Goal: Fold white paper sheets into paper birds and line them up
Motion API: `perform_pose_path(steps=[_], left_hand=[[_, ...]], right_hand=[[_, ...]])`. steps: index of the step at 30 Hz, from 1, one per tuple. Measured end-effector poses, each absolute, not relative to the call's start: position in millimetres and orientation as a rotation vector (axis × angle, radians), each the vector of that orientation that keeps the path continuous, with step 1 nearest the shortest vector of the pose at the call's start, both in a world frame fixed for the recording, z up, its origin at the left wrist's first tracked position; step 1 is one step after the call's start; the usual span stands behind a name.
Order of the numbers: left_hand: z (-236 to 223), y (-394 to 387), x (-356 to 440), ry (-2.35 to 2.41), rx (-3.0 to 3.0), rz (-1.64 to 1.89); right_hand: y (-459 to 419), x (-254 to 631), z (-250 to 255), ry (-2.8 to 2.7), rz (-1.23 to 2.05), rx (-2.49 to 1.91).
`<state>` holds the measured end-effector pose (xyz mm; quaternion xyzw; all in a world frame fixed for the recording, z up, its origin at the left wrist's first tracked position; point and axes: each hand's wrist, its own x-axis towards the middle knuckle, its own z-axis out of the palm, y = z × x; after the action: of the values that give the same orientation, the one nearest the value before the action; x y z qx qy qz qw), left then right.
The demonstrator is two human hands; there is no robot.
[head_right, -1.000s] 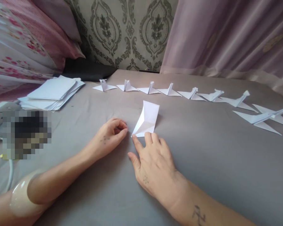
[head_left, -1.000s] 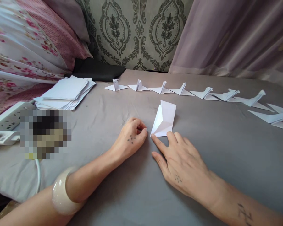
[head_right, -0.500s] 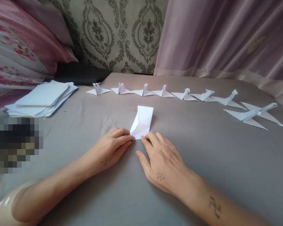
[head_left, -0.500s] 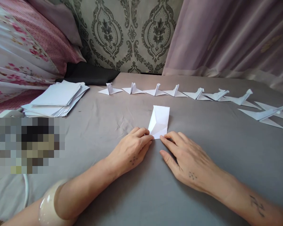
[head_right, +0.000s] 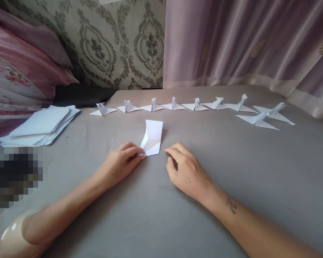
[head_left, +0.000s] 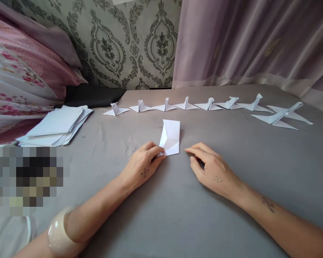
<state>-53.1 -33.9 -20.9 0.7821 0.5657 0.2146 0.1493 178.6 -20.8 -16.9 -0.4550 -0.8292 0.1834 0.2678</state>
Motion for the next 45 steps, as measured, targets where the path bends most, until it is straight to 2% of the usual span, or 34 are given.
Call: perform_pose_path(steps=[16, 26, 34, 39, 45], left_hand=[[-0.8, -33.2, -42.8, 1.8, 1.963, 0.824], [24.7, -16.9, -2.6, 1.466, 1.771, 1.062], [27.3, -18.8, 9.9, 1.297, 1.674, 0.968], [5.8, -10.4, -12.6, 1.501, 2.032, 0.93], [-14.4, -13.1, -30.7, 1.33, 2.703, 0.661]], right_hand=[[-23.0, 179.3, -18.4, -2.211, 0.519, -1.251], [-18.3, 178.7, -23.0, -2.016, 0.543, -1.284], [-15.2, 180.6, -25.3, -1.936, 0.455, -1.391], [-13.5, 182.8, -22.1, -1.853, 0.516, -1.492], [-5.3, 187.3, -26.0, -1.665, 0.911, -1.394]])
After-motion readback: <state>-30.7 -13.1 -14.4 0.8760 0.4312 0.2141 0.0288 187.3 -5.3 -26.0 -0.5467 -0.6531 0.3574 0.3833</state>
